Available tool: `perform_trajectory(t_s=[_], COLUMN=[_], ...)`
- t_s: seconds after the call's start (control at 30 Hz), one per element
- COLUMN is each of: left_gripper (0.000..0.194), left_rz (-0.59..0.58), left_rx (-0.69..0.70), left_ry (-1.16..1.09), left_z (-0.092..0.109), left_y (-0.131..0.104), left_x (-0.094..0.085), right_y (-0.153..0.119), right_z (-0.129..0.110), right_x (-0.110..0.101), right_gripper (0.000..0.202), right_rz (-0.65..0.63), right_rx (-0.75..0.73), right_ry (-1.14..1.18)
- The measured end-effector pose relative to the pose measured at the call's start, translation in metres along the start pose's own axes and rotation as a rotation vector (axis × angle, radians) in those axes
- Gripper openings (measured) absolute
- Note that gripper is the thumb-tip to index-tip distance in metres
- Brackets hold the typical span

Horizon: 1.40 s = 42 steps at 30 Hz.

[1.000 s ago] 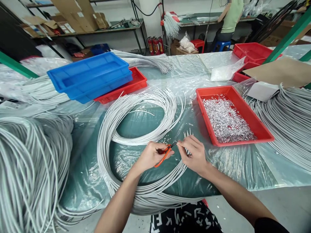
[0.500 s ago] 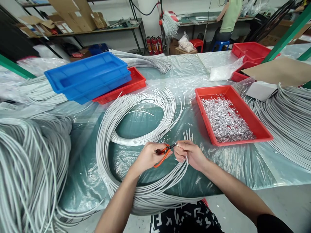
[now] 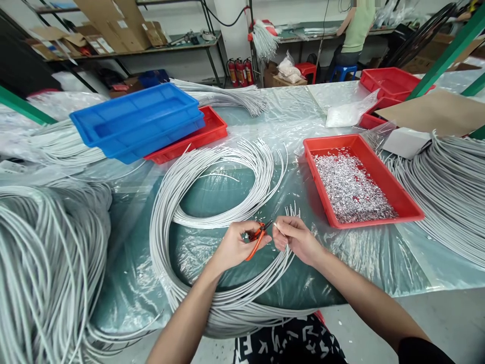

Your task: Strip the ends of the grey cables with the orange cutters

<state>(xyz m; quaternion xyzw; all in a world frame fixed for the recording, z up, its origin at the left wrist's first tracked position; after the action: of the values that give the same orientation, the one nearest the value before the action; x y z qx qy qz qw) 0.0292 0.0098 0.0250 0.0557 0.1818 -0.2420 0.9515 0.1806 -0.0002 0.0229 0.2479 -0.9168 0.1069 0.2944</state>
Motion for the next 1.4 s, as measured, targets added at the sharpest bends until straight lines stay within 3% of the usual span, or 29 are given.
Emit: perform_trajectory(t_s=[0.27, 0.5, 0.87, 0.97, 1.17, 1.4], left_gripper=[0.031, 0.037, 0.037, 0.029, 0.017, 0.012], left_rz=[0.092, -0.066, -0.062, -0.012, 0.248, 0.239], left_rx=[-0.013, -0.011, -0.051, -0.06, 0.027, 0.07], left_ry=[0.099, 0.102, 0.133, 0.09, -0.109, -0.201], left_z=[-0.003, -0.001, 0.002, 0.002, -0.001, 0.004], left_y=[0.0, -0.001, -0.002, -0.002, -0.004, -0.003], left_x=[-0.012, -0.006, -0.008, -0.009, -0.013, -0.007], right_y=[0.0, 0.0, -0.001, -0.001, -0.001, -0.003], right_z=[0.002, -0.003, -0.006, -0.006, -0.002, 0.001], right_x=[-0.01, -0.011, -0.012, -0.012, -0.008, 0.0], right_gripper=[0.027, 0.03, 0.033, 0.032, 0.037, 0.044], right_rz=[0.164, 0.209, 0.245, 0.235, 0.195, 0.14], right_rx=[-0.179, -0.215, -0.26, -0.252, -0.241, -0.289], right_ry=[-0.204, -0.342, -0.411, -0.454, -0.603, -0.77])
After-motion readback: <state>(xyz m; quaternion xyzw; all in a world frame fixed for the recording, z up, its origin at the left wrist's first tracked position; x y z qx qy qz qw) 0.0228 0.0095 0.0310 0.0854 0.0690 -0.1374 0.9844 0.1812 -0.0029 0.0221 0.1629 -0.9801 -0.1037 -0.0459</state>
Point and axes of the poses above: each hand's wrist, its own y-axis towards the middle knuckle, its own x-axis out of the palm, z = x × y, the point moved 4 cm from there along y, towards the middle knuckle, and after that the axes turned 3 degrees about -z, right-handed, at the moved point
